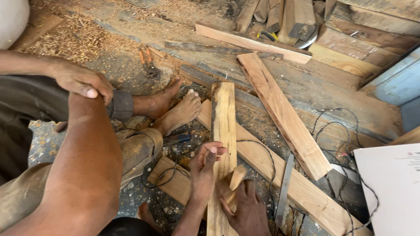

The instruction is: The person sits on the floor and assembles a small wooden structure by fitting a small block into a larger plank. The person repeatedly picks up the block, aligns it with the plank, and tests the fit of the joint.

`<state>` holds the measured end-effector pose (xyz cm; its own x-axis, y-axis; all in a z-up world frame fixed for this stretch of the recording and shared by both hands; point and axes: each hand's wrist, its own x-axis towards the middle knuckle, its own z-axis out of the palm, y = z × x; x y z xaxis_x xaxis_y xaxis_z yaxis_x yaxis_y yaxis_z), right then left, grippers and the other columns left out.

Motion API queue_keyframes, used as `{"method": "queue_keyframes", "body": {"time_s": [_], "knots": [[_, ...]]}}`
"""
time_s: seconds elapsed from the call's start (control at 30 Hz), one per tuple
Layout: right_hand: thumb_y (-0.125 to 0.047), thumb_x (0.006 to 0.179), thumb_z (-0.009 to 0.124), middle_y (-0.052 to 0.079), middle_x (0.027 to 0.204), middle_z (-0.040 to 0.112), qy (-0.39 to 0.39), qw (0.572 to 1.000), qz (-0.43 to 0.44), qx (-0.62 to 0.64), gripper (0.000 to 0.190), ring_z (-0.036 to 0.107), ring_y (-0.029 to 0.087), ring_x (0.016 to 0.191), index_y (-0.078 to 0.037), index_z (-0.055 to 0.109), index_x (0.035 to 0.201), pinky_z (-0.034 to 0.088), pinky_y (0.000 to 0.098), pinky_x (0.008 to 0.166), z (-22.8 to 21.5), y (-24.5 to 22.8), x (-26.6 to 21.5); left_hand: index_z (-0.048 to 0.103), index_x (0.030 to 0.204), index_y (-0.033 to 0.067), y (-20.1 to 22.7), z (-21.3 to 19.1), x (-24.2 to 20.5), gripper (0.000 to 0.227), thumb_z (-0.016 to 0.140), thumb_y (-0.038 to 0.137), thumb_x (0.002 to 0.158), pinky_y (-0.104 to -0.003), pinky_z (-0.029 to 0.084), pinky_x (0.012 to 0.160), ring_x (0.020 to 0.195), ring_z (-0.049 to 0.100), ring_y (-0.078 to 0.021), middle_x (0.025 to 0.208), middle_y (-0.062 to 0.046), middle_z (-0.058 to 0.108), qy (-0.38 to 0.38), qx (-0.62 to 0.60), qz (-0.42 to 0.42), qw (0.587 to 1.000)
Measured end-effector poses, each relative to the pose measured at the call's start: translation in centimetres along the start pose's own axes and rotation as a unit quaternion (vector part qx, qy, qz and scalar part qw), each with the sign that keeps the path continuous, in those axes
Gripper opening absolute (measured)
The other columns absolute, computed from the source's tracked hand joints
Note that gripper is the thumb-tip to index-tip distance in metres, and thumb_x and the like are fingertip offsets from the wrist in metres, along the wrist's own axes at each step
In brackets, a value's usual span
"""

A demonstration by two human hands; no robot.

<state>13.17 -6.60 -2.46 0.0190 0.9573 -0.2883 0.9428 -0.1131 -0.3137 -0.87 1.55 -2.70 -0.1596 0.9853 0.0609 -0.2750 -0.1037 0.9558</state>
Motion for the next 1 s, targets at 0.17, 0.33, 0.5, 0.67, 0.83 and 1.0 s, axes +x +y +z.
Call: {"method": "queue_keyframes", "body": {"time_s": [0.17,0.33,0.5,0.67,0.83,1.0], "knots": [[-0.052,0.088,0.063,0.032,0.145,0.038,0.057,0.996,-0.062,0.029,0.103,0.072,0.043,0.095,-0.004,0.011,0.162,0.068,0.0444,0.064,0.7,0.7,0.6,0.069,0.112,0.0059,0.3,0.3,-0.7,0.038,0.05,0.037,0.105,-0.041,0.057,0.092,0.104,0.072,-0.0232,0.105,-0.013,0.076,-0.092,-0.027,0.015,0.995],[-0.048,0.082,0.069,0.025,0.118,0.053,0.199,0.977,-0.044,0.064,0.105,0.065,0.04,0.1,0.0,0.021,0.162,0.054,0.0582,0.089,1.5,2.4,-0.2,0.07,0.11,0.0054,1.2,0.6,-0.8,0.044,0.046,0.043,0.108,-0.042,0.058,0.094,0.104,0.072,-0.0234,0.103,-0.013,0.076,-0.13,0.008,0.049,0.99],[-0.049,0.091,0.07,0.023,0.119,0.053,0.049,0.991,-0.107,-0.063,0.081,0.06,0.039,0.111,0.005,0.038,0.142,0.051,0.0547,0.1,3.0,1.8,1.2,0.069,0.111,0.002,1.8,0.2,-1.1,0.049,0.047,0.046,0.109,-0.045,0.054,0.098,0.106,0.07,-0.0235,0.104,-0.015,0.075,-0.128,0.013,0.046,0.991],[-0.028,0.073,0.082,0.028,0.119,0.054,0.128,0.982,-0.135,0.014,0.081,0.061,0.042,0.11,0.011,0.047,0.134,0.057,0.0503,0.09,3.6,2.3,2.1,0.068,0.13,0.0025,2.2,0.2,-2.1,0.049,0.05,0.043,0.109,-0.042,0.059,0.085,0.095,0.068,-0.0243,0.107,-0.019,0.074,-0.344,0.031,-0.001,0.938],[-0.04,0.08,0.074,0.01,0.104,0.066,0.097,0.979,-0.093,0.153,0.055,0.073,0.025,0.089,-0.002,0.062,0.119,0.067,0.0369,0.082,3.2,5.1,2.3,0.055,0.143,0.0026,2.3,1.2,-2.5,0.054,0.052,0.042,0.106,-0.04,0.062,0.091,0.109,0.067,-0.022,0.122,-0.017,0.068,-0.347,0.066,0.037,0.935],[-0.064,0.101,0.033,0.011,0.084,0.059,-0.043,0.84,0.016,0.541,0.069,0.056,0.024,0.078,-0.001,0.063,0.108,0.05,0.0385,0.073,1.0,7.9,1.3,0.058,0.142,-0.0019,2.6,0.2,-1.7,0.053,0.051,0.042,0.114,-0.049,0.055,0.102,0.12,0.069,-0.0307,0.129,-0.02,0.072,-0.31,0.112,0.139,0.934]]}}
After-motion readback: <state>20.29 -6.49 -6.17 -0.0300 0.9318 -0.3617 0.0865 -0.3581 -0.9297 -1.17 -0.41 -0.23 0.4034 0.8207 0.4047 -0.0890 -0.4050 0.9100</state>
